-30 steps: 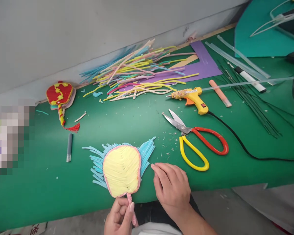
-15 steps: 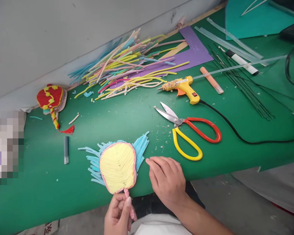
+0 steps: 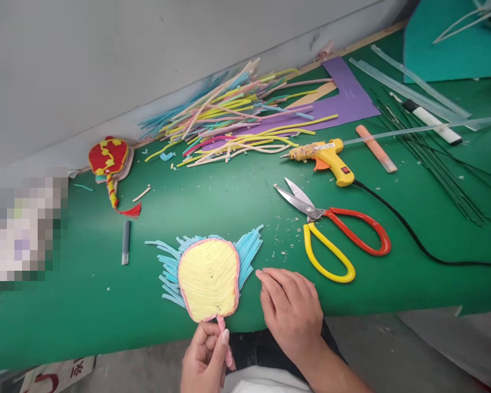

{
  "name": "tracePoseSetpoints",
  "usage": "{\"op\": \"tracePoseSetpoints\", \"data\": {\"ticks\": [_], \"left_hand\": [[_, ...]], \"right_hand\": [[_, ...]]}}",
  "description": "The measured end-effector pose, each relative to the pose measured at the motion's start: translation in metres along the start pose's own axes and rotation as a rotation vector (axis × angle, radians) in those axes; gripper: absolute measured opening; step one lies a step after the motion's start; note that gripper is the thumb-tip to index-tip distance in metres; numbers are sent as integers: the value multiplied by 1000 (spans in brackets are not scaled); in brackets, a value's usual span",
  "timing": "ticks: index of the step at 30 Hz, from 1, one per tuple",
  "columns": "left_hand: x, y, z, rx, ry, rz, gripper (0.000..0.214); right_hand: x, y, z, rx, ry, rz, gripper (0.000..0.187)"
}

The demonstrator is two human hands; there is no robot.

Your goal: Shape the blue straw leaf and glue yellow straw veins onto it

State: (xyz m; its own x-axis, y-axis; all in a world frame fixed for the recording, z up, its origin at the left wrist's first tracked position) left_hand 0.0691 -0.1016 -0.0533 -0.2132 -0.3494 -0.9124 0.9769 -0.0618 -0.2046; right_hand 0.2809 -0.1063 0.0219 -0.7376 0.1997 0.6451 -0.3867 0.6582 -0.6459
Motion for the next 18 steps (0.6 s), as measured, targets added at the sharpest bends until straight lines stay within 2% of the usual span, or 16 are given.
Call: {"op": "tracePoseSetpoints", "data": {"ticks": [7,11,14,18], "left_hand": [[2,4,1,39,35,62,47],[-11,-2,6,70,183,13,43],[-32,-20,5,0,333,-54,39],[-54,-72,-18,-218,391,-62,30]], "right_hand": [[4,-2,1,-34,-53,56,16],[10,1,2,-40,-96,101,16],[14,-1,3,-41,-96,92,19],[-3,-18,-11,22,-39,-45,18]]}}
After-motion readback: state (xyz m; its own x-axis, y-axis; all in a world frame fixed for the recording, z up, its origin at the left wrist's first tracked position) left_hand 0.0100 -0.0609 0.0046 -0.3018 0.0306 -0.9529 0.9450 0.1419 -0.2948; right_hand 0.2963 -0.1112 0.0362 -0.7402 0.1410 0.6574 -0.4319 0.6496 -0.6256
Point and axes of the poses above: each hand's wrist, its own z-axis away from the middle knuckle, its own y-axis out of the palm, x = y × z, the point moved 9 cm from there along -z, towards the middle knuckle, and after that the axes turned 12 degrees about y, right-handed, at the moved point
